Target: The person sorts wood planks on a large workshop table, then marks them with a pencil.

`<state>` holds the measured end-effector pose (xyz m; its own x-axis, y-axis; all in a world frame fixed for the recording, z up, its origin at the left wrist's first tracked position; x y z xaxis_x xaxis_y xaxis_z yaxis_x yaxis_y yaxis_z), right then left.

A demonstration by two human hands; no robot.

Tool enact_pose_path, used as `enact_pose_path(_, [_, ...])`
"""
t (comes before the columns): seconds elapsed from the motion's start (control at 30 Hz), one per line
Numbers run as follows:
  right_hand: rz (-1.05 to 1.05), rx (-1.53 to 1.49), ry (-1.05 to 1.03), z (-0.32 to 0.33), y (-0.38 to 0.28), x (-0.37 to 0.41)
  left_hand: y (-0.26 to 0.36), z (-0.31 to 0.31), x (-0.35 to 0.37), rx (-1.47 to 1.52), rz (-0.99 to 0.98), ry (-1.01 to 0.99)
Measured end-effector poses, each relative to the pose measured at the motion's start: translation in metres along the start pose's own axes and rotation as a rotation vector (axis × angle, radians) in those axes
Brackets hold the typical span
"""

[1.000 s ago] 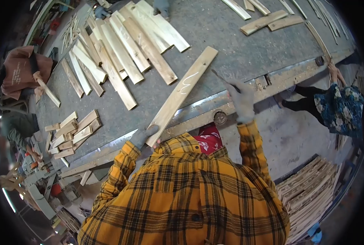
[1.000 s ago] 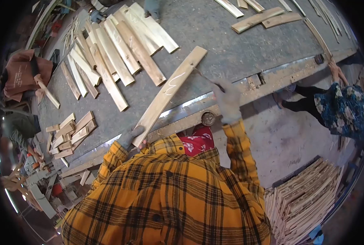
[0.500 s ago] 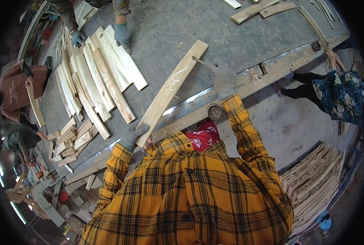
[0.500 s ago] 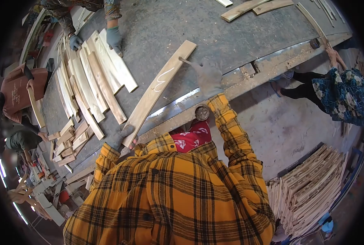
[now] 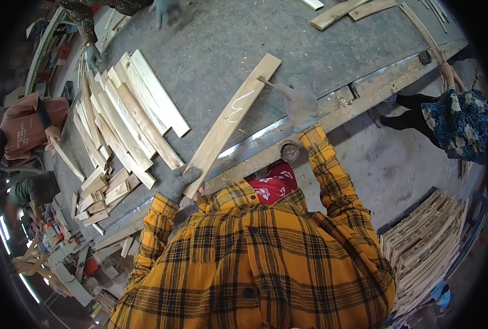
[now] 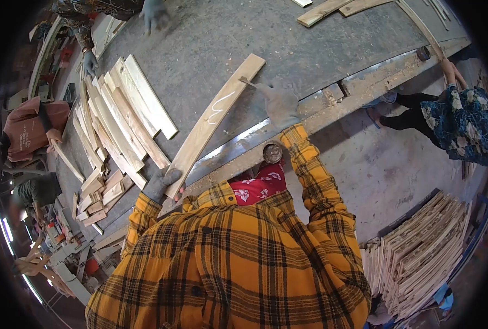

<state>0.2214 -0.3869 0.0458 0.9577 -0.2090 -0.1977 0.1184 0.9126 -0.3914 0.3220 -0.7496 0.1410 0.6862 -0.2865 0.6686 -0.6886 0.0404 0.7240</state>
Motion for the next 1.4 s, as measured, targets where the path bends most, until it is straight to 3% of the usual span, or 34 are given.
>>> enact_pose_path(0.1, [-0.053,-0.184,-0.091,-0.001,0.008,-0.001,-0.001,-0.001,-0.001,-0.027,-0.025,0.005])
enact_pose_path(0.2, [-0.044,-0.209,0.083,0.001,0.011,-0.009,0.002,-0.003,-0.001,-0.036,-0.036,0.000])
enact_pose_path(0.3, [-0.144,-0.182,-0.037,-0.003,0.010,-0.014,0.003,-0.003,-0.001,-0.019,-0.038,-0.007])
enact_pose_path(0.4, [-0.083,-0.134,-0.066,0.002,0.003,-0.008,0.003,0.000,-0.003,-0.001,-0.032,-0.028])
enact_pose_path(0.5, [-0.343,-0.682,-0.333,-0.001,0.008,0.000,0.004,0.002,-0.005,-0.031,-0.036,-0.050])
enact_pose_path(0.57, [-0.444,-0.885,-0.344,-0.002,0.014,0.000,0.008,0.002,-0.004,-0.055,-0.037,-0.070])
enact_pose_path(0.7, [-0.538,-1.133,-0.324,0.028,-0.002,0.007,0.010,-0.007,-0.015,0.190,-0.047,-0.091])
enact_pose_path(0.73, [-0.591,-1.109,-0.390,0.041,-0.015,0.012,0.003,-0.007,-0.023,0.282,-0.070,-0.158])
enact_pose_path(0.83, [-0.686,-1.054,-0.523,0.081,-0.045,0.036,0.018,-0.027,-0.027,0.049,-0.100,-0.147])
enact_pose_path(0.87, [-0.690,-1.058,-0.550,0.088,-0.054,0.046,0.006,-0.022,-0.032,-0.243,-0.381,-0.135])
enact_pose_path(0.93, [-0.730,-1.069,-0.601,0.103,-0.071,0.061,0.027,-0.028,-0.021,-0.409,-0.353,-0.190])
enact_pose_path(1.0, [-0.808,-1.088,-0.669,0.113,-0.089,0.080,0.024,-0.028,-0.023,-0.065,-0.223,-0.198])
enact_pose_path(1.03, [-0.744,-1.146,-0.656,0.111,-0.095,0.092,0.023,-0.029,-0.024,0.105,-0.159,-0.194])
enact_pose_path(1.13, [-0.238,-0.918,-0.444,0.102,-0.111,0.115,0.020,-0.036,-0.032,0.428,-0.204,-0.269])
enact_pose_path(1.23, [-0.092,-0.755,-0.247,0.096,-0.128,0.129,0.011,-0.037,-0.036,0.525,-0.183,-0.315])
enact_pose_path(1.4, [-0.016,-0.499,-0.142,0.097,-0.141,0.135,0.009,-0.049,-0.042,0.559,-0.200,-0.333])
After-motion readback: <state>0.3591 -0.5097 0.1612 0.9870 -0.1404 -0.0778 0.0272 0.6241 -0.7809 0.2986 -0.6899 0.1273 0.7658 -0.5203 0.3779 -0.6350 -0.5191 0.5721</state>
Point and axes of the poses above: each hand's wrist, its own x-axis away from the middle knuckle, its own z-axis out of the back of the hand, y = z × x, the point moved 1 cm from there along -x, towards the middle knuckle, and after that the axes turned 14 degrees about -z, right-handed, at the moved point
